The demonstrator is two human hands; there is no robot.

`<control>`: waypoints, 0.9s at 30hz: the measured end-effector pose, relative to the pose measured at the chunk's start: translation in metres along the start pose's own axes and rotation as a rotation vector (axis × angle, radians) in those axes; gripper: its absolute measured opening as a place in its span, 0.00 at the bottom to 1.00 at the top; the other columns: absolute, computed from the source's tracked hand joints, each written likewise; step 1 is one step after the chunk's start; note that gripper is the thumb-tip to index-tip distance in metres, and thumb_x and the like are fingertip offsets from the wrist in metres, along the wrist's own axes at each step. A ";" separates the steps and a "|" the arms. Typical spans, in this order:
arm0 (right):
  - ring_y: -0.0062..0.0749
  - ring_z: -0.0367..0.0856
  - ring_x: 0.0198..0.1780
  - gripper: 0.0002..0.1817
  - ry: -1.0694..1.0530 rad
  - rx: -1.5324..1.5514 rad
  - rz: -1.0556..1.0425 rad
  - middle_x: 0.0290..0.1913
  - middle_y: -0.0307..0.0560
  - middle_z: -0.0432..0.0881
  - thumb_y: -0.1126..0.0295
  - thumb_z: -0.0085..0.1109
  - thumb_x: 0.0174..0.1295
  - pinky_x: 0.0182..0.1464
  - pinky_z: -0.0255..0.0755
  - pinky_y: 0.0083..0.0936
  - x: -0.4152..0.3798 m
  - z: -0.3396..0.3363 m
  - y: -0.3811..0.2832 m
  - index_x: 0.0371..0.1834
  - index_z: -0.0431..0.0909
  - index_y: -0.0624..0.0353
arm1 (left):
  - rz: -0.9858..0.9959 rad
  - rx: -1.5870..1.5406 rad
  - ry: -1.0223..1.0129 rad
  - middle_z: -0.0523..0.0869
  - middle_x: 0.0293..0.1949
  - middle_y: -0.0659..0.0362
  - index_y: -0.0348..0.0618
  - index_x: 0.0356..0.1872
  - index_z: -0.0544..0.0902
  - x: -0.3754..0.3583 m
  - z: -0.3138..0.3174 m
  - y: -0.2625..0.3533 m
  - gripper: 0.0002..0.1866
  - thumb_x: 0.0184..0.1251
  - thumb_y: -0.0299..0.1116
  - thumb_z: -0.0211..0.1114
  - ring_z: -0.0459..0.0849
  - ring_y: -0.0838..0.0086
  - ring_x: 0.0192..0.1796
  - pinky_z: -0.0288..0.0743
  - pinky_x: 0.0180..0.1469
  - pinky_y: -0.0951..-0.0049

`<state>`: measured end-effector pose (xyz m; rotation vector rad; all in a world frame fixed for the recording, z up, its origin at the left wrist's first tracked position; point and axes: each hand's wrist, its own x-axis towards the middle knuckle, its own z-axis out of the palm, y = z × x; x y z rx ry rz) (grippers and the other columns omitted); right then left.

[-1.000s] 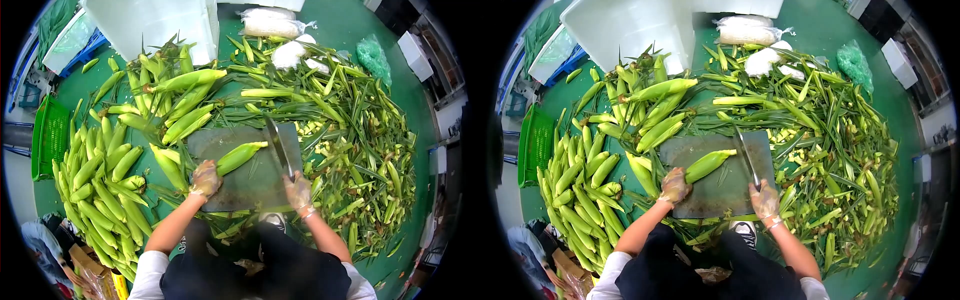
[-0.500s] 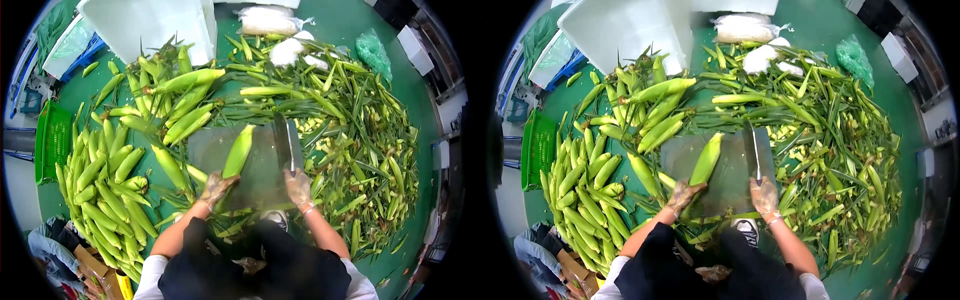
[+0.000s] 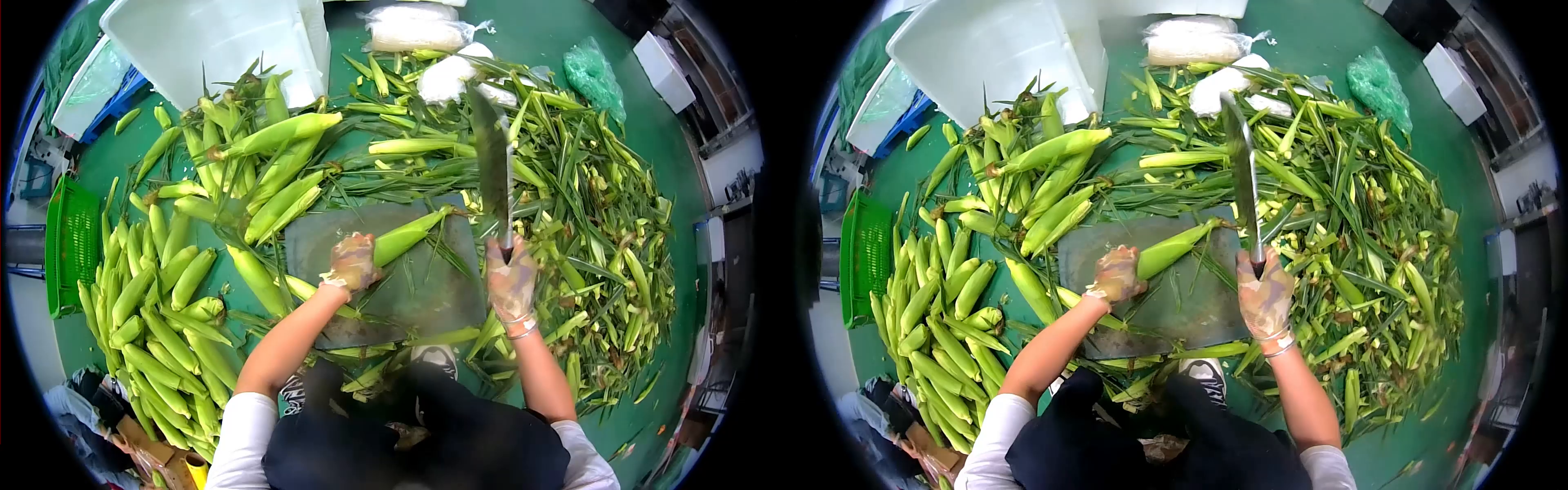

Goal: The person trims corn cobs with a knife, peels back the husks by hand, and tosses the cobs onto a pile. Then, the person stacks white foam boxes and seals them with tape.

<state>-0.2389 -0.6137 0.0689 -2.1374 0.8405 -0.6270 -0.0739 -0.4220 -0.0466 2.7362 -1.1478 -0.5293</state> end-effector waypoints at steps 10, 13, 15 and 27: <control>0.50 0.80 0.34 0.16 -0.459 -0.361 0.176 0.32 0.57 0.82 0.58 0.56 0.63 0.37 0.73 0.40 -0.093 0.087 0.121 0.40 0.79 0.62 | -0.081 0.083 0.013 0.81 0.42 0.49 0.41 0.46 0.78 -0.035 -0.014 -0.012 0.29 0.41 0.45 0.73 0.81 0.56 0.48 0.77 0.47 0.58; 0.52 0.82 0.35 0.15 -0.358 -0.172 0.302 0.32 0.58 0.83 0.57 0.56 0.63 0.36 0.73 0.44 -0.088 0.058 0.127 0.38 0.80 0.59 | -0.095 -0.113 0.265 0.78 0.53 0.42 0.36 0.58 0.73 -0.097 0.008 -0.068 0.40 0.44 0.50 0.73 0.76 0.52 0.59 0.71 0.60 0.60; 0.52 0.80 0.29 0.15 -0.256 -0.380 0.336 0.28 0.54 0.82 0.58 0.53 0.65 0.32 0.71 0.43 -0.074 0.033 0.143 0.38 0.80 0.59 | -0.425 -0.298 0.286 0.79 0.54 0.43 0.35 0.59 0.72 -0.164 -0.020 -0.106 0.40 0.44 0.44 0.75 0.77 0.54 0.59 0.70 0.60 0.62; 0.45 0.75 0.36 0.21 -0.238 -0.463 0.321 0.37 0.57 0.82 0.61 0.58 0.62 0.45 0.68 0.36 -0.073 0.002 0.144 0.48 0.76 0.71 | 0.061 -2.408 1.013 0.76 0.36 0.55 0.33 0.56 0.69 -0.380 -0.043 -0.191 0.45 0.48 0.64 0.65 0.74 0.68 0.33 0.72 0.33 0.73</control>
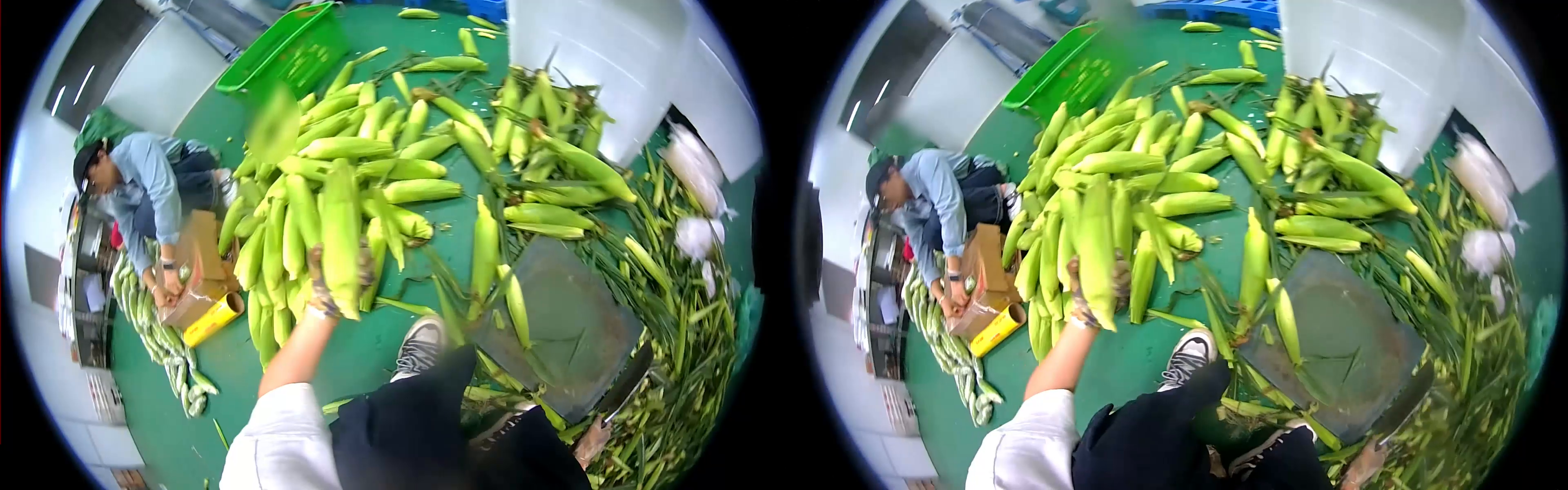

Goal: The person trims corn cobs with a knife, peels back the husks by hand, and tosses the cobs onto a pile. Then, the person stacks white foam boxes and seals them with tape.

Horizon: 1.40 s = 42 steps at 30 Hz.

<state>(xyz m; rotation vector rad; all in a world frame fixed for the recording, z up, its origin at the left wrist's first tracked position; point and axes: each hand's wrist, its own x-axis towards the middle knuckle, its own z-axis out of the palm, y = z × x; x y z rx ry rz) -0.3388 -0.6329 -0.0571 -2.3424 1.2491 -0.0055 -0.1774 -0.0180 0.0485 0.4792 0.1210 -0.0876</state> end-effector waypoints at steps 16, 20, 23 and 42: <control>0.57 0.80 0.36 0.21 -0.072 -0.380 -0.396 0.35 0.61 0.82 0.61 0.64 0.56 0.39 0.71 0.41 -0.010 0.061 -0.032 0.46 0.74 0.64 | -0.057 -0.187 -0.277 0.71 0.28 0.57 0.34 0.56 0.70 -0.009 0.040 -0.024 0.46 0.44 0.64 0.63 0.72 0.68 0.24 0.66 0.20 0.74; 0.55 0.80 0.36 0.21 -0.046 -0.416 -0.390 0.35 0.61 0.82 0.64 0.65 0.55 0.40 0.71 0.39 -0.011 0.064 -0.048 0.48 0.74 0.64 | -0.045 -0.021 -0.370 0.74 0.33 0.55 0.35 0.66 0.61 -0.010 0.033 -0.020 0.51 0.48 0.63 0.63 0.75 0.67 0.27 0.71 0.25 0.71; 0.64 0.78 0.42 0.25 -0.081 -0.364 -0.393 0.38 0.67 0.81 0.64 0.64 0.53 0.46 0.71 0.42 -0.002 0.069 -0.039 0.52 0.72 0.67 | 0.006 0.189 0.038 0.77 0.40 0.52 0.34 0.69 0.58 -0.022 0.036 -0.011 0.52 0.50 0.63 0.62 0.78 0.63 0.37 0.75 0.35 0.67; 0.58 0.80 0.35 0.20 -0.143 -0.283 -0.354 0.30 0.61 0.80 0.61 0.69 0.50 0.38 0.72 0.42 -0.016 0.041 -0.051 0.37 0.74 0.64 | 0.557 2.428 -1.043 0.77 0.57 0.51 0.45 0.49 0.80 0.183 -0.048 -0.153 0.19 0.53 0.30 0.60 0.72 0.55 0.62 0.67 0.62 0.55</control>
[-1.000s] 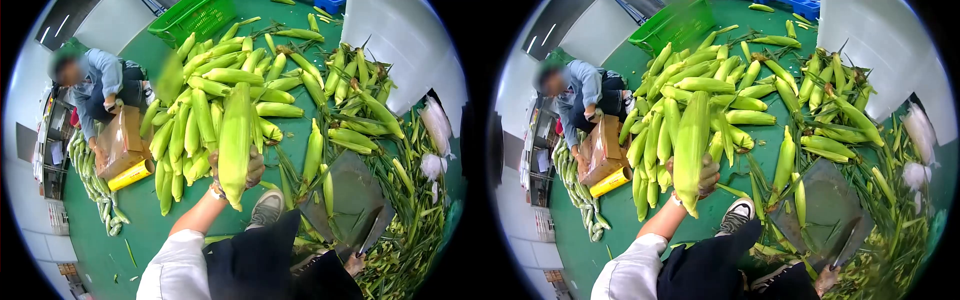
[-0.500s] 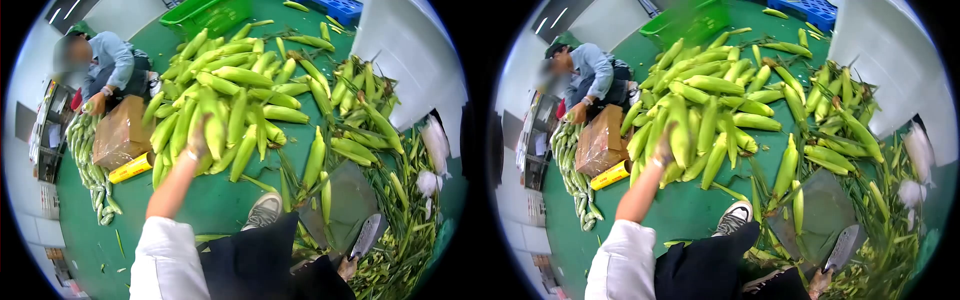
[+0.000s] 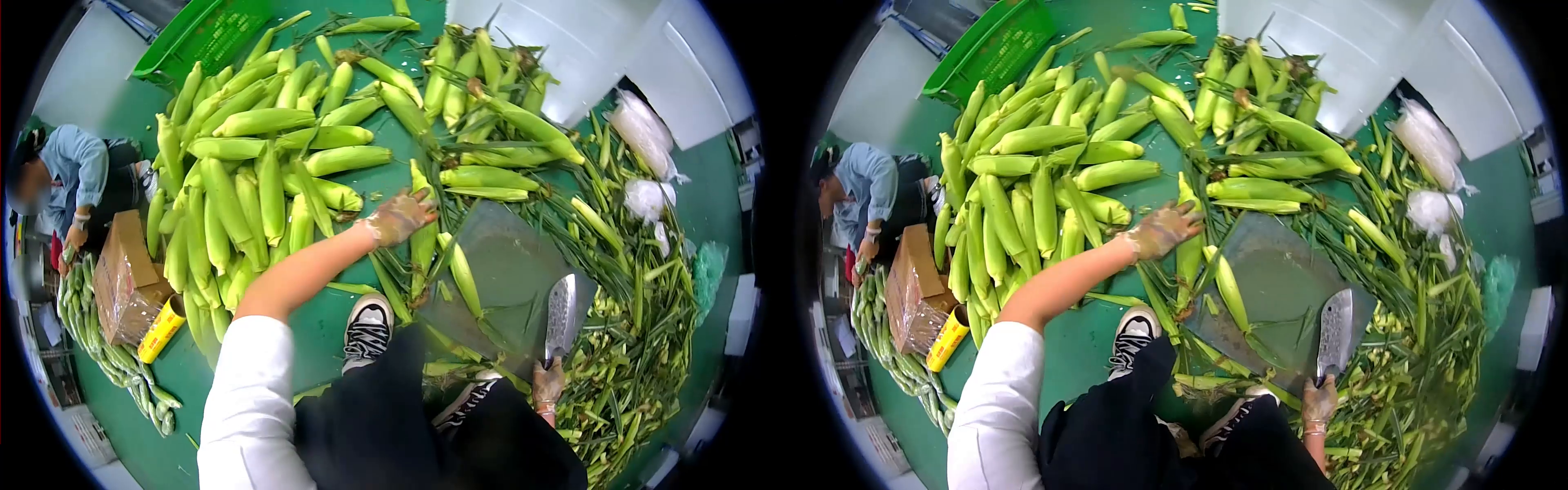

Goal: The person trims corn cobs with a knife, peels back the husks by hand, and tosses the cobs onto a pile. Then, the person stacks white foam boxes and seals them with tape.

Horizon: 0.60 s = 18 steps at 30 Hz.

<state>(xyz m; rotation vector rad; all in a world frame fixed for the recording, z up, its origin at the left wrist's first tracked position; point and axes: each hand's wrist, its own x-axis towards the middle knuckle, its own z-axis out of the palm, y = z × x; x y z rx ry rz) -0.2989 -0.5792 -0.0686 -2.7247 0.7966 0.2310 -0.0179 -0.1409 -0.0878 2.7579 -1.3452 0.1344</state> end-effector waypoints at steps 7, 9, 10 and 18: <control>0.54 0.80 0.32 0.15 0.078 0.190 0.048 0.27 0.53 0.81 0.61 0.67 0.52 0.36 0.72 0.40 -0.022 -0.007 0.022 0.35 0.75 0.57 | -0.126 -0.181 -0.219 0.82 0.50 0.49 0.41 0.43 0.78 0.071 -0.086 0.016 0.18 0.51 0.36 0.66 0.78 0.55 0.57 0.72 0.57 0.58; 0.52 0.80 0.31 0.12 0.115 0.244 0.101 0.27 0.53 0.81 0.63 0.65 0.56 0.35 0.72 0.38 -0.034 -0.006 0.022 0.35 0.75 0.58 | -0.720 -0.722 -0.011 0.84 0.47 0.48 0.38 0.46 0.77 0.099 -0.106 0.035 0.25 0.51 0.44 0.70 0.80 0.56 0.54 0.72 0.56 0.59; 0.53 0.81 0.31 0.13 0.155 0.210 0.179 0.27 0.54 0.81 0.60 0.64 0.57 0.34 0.72 0.41 -0.039 -0.002 0.023 0.35 0.75 0.58 | -0.682 -0.725 -0.008 0.84 0.47 0.48 0.38 0.46 0.77 0.117 -0.103 0.045 0.25 0.51 0.44 0.70 0.80 0.56 0.54 0.72 0.56 0.59; 0.55 0.80 0.28 0.17 0.017 0.305 -0.087 0.23 0.56 0.80 0.54 0.62 0.58 0.31 0.72 0.45 -0.066 -0.061 -0.026 0.29 0.72 0.57 | -0.117 -0.984 -0.575 0.86 0.40 0.50 0.42 0.44 0.85 0.171 -0.034 0.152 0.21 0.55 0.46 0.68 0.83 0.65 0.41 0.75 0.43 0.67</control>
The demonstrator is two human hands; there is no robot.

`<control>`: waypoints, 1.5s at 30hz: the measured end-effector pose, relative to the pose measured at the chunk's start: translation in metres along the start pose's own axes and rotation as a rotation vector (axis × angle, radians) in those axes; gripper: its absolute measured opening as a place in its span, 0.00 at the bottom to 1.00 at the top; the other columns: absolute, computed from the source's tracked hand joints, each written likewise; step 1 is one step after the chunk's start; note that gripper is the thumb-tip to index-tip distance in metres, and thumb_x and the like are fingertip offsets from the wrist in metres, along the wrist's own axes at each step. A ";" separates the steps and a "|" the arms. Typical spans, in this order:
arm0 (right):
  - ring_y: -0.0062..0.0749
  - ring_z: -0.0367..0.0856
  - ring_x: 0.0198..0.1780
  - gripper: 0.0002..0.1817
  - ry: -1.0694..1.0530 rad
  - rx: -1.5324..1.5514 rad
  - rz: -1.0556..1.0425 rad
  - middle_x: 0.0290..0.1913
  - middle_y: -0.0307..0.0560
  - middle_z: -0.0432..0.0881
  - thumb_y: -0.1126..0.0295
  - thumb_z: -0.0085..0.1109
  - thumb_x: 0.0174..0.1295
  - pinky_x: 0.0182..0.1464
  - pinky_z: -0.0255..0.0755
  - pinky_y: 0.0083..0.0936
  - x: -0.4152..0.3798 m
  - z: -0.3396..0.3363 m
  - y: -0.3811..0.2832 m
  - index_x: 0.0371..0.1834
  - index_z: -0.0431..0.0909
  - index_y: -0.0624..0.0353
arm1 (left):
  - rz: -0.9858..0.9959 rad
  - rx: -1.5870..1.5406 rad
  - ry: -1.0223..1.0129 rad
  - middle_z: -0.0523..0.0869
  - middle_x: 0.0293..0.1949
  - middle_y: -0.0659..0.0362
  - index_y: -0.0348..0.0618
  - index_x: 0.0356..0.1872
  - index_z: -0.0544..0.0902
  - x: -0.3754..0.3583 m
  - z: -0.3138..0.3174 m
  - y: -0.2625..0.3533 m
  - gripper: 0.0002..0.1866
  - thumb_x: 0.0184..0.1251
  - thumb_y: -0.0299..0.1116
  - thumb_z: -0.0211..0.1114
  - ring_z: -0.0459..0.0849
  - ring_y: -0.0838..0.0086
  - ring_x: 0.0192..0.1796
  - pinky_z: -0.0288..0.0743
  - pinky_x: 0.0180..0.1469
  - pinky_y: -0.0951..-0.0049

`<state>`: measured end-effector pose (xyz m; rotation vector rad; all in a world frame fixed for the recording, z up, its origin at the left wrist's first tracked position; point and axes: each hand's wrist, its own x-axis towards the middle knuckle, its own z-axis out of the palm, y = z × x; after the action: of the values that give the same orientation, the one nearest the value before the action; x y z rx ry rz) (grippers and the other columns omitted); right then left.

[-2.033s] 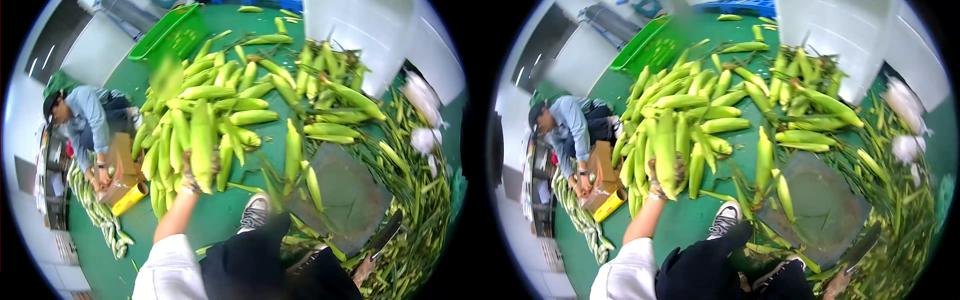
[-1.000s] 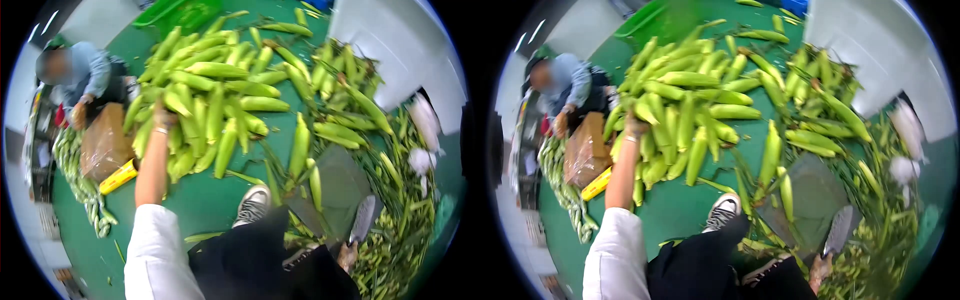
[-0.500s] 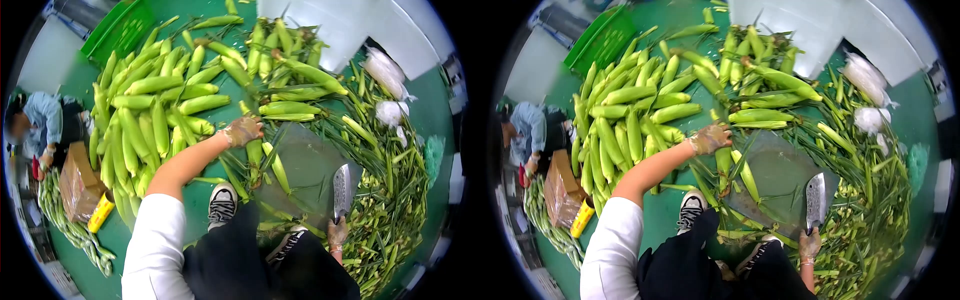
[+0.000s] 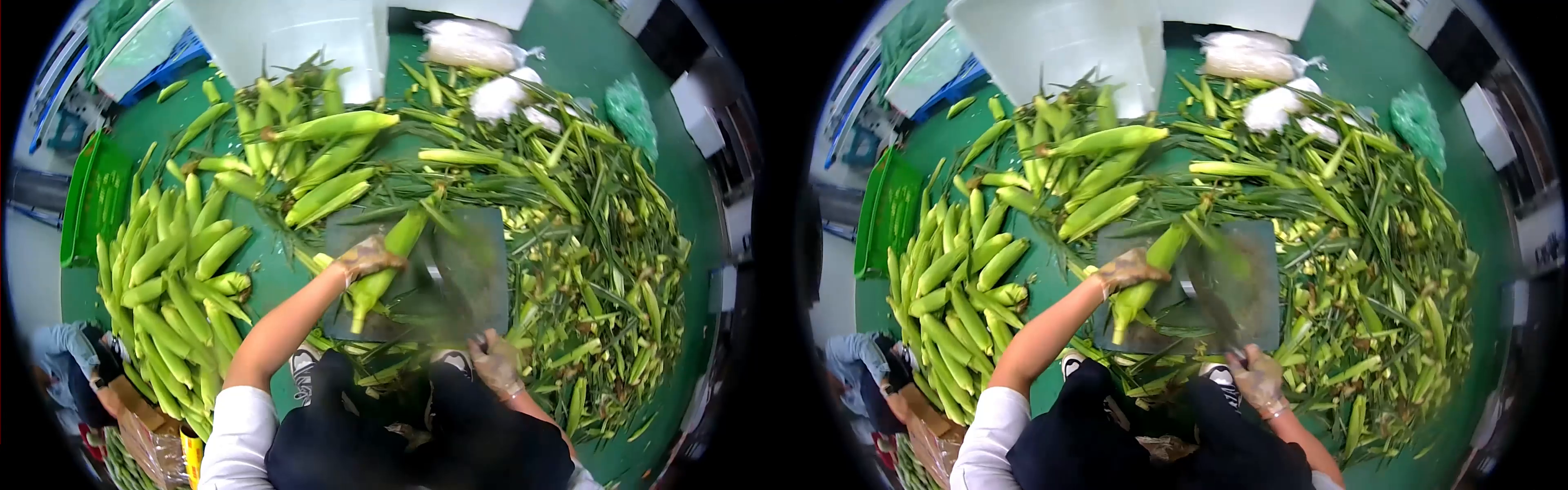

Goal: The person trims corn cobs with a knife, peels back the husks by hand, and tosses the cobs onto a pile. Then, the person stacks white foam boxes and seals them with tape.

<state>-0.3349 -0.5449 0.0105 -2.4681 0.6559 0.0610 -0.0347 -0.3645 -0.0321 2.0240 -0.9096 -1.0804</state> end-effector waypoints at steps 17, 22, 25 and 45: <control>0.54 0.75 0.22 0.18 0.082 0.271 -0.059 0.19 0.58 0.75 0.55 0.56 0.65 0.27 0.66 0.42 0.112 -0.051 -0.054 0.29 0.74 0.61 | -0.213 0.773 0.325 0.81 0.40 0.48 0.35 0.49 0.75 -0.032 0.062 -0.022 0.29 0.45 0.42 0.68 0.82 0.55 0.43 0.77 0.43 0.59; 0.52 0.78 0.26 0.17 -0.160 -0.007 -0.096 0.23 0.58 0.77 0.56 0.52 0.66 0.31 0.69 0.37 0.099 0.029 -0.013 0.35 0.78 0.61 | -0.232 0.789 0.335 0.81 0.41 0.48 0.38 0.47 0.74 -0.031 0.060 -0.021 0.27 0.46 0.41 0.68 0.83 0.56 0.44 0.77 0.44 0.60; 0.53 0.80 0.29 0.21 -0.086 0.052 0.019 0.25 0.61 0.78 0.52 0.50 0.67 0.34 0.71 0.39 0.084 0.037 0.021 0.38 0.80 0.61 | -0.294 0.702 0.201 0.81 0.42 0.46 0.37 0.49 0.74 -0.039 0.043 -0.004 0.29 0.47 0.43 0.70 0.82 0.55 0.46 0.76 0.47 0.60; 0.58 0.80 0.28 0.27 -0.048 0.200 0.320 0.24 0.65 0.79 0.49 0.55 0.62 0.31 0.71 0.43 0.092 0.046 -0.005 0.27 0.81 0.69 | -0.031 -1.343 0.803 0.80 0.53 0.56 0.40 0.55 0.76 -0.037 0.031 -0.055 0.23 0.61 0.38 0.68 0.78 0.65 0.56 0.73 0.58 0.60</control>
<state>-0.2475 -0.5567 -0.0425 -2.1465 0.9811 0.1689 -0.0626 -0.3121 -0.0745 1.0706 0.2848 -0.4849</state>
